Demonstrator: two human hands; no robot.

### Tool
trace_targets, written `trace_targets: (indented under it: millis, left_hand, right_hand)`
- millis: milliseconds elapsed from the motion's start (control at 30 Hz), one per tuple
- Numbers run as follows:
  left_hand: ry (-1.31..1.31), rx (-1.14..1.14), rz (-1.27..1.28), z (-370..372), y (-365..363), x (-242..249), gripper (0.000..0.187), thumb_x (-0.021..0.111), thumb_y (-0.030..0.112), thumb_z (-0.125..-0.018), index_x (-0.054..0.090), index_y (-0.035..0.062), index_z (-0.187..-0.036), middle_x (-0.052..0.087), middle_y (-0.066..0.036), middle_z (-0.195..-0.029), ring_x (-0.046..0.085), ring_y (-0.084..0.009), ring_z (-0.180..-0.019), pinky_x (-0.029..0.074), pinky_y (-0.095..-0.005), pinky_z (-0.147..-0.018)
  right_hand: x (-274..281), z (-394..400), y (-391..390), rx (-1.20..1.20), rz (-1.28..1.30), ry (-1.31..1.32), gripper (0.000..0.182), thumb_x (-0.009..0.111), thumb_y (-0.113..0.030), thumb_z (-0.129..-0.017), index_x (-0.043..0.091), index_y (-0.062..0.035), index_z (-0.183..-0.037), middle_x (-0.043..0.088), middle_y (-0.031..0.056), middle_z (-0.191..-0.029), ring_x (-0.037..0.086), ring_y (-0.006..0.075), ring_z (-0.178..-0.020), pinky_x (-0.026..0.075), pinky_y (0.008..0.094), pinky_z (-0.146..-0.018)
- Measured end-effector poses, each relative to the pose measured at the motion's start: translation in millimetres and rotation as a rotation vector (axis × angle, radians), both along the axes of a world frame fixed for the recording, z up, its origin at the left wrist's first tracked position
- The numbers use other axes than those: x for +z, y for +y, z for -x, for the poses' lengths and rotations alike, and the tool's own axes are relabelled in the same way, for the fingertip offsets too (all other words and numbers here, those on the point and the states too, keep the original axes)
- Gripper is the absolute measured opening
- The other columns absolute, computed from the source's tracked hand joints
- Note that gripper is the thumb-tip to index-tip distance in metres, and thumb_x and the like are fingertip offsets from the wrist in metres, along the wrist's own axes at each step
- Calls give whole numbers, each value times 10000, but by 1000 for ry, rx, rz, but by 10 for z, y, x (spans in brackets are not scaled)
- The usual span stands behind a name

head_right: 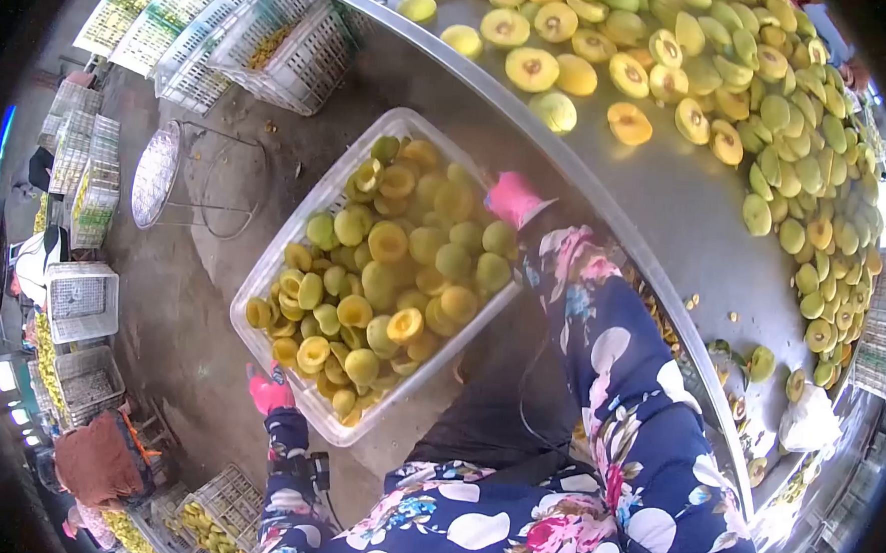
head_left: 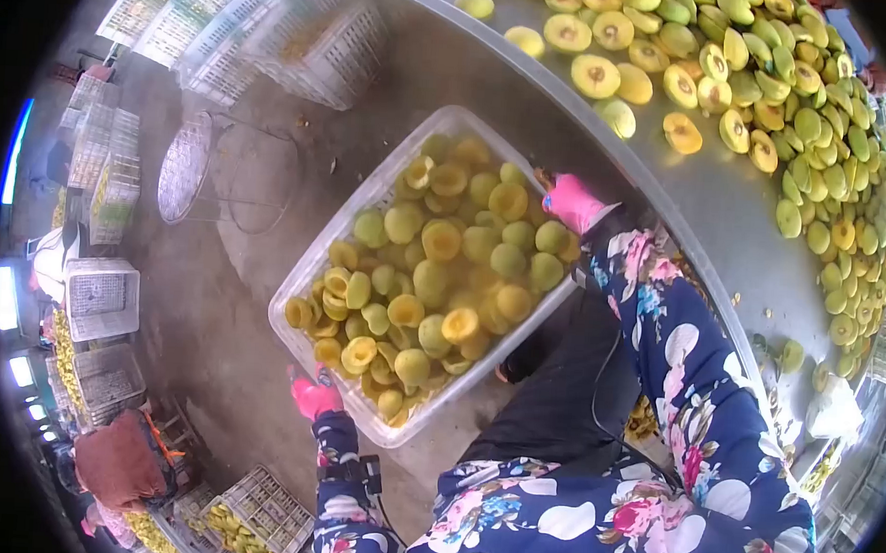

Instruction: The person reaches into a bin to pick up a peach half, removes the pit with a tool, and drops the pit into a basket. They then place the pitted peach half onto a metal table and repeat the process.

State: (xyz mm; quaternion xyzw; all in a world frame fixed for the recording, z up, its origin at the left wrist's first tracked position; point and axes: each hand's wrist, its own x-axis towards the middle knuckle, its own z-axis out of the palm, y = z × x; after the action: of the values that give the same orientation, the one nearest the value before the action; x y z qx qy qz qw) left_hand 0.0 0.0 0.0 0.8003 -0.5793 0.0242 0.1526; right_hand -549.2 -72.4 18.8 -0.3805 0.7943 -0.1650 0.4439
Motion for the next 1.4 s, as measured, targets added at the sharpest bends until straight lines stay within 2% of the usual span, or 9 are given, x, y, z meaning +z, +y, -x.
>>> trace_targets:
  millis: [67,167,400,633,667,967,1000,1067,1400]
  left_hand:
    - [157,323,-216,-54,-139,-306,448,617,370,-810,499,40,-1089,604,-213,-874,600,-279,-726,464,-410,-676]
    - [1020,557,-130,230,-237,-54,338,602,324,-834,496,12,-905,529,-122,-625,490,-195,-475,393,-337,-436]
    - [1030,529,-65,52,-152,-169,296,604,264,-840,464,12,-904,439,-24,-538,406,-112,-419,301,-258,-359]
    - [1015,513,-68,384,-70,-46,275,607,253,-845,471,17,-884,425,1,-532,369,-79,-397,268,-245,-345]
    - [992,534,-58,288,-188,4,278,603,260,-848,471,17,-880,423,2,-522,362,-80,-389,259,-244,-339]
    - [1056,495,-57,160,-109,-70,278,598,272,-848,481,23,-883,435,-12,-520,383,-92,-389,269,-251,-340]
    - [1008,514,-85,187,-30,-100,279,597,274,-847,482,23,-889,436,-13,-521,387,-95,-391,272,-254,-342]
    - [939,523,-97,244,-68,-103,283,595,279,-846,484,24,-900,437,-14,-523,396,-100,-394,276,-259,-346]
    - [1021,540,-92,204,-145,1,279,582,310,-843,482,61,-918,405,-4,-496,345,-84,-353,251,-243,-323]
  right_hand:
    - [-13,-37,27,25,88,147,386,632,-227,-719,587,-36,-1051,610,191,-1002,588,342,-933,474,380,-789]
    - [299,-64,-107,-13,-65,193,363,635,-225,-713,601,-22,-1012,617,194,-969,595,345,-904,473,383,-777]
    - [596,-190,-82,89,-46,232,207,641,-117,-670,603,43,-796,604,161,-750,607,260,-732,463,366,-613]
    - [114,54,-1,-201,-71,71,225,642,-121,-667,601,45,-813,607,167,-741,606,265,-710,457,359,-598]
    - [21,-83,-322,152,-213,353,225,590,-190,-746,631,16,-827,628,198,-784,621,345,-795,489,363,-648]
    - [531,-208,3,-61,81,185,273,589,-97,-678,601,74,-890,614,142,-744,612,232,-730,464,330,-628]
    - [407,-125,0,-39,-15,140,288,598,-170,-723,611,39,-920,622,219,-872,611,345,-836,479,380,-713]
    - [-10,15,60,-43,-130,118,290,604,-173,-720,610,37,-921,620,225,-879,608,352,-850,478,382,-717]
    - [652,-263,-71,-27,-32,204,308,605,-116,-671,593,48,-932,616,211,-856,612,294,-860,472,342,-706]
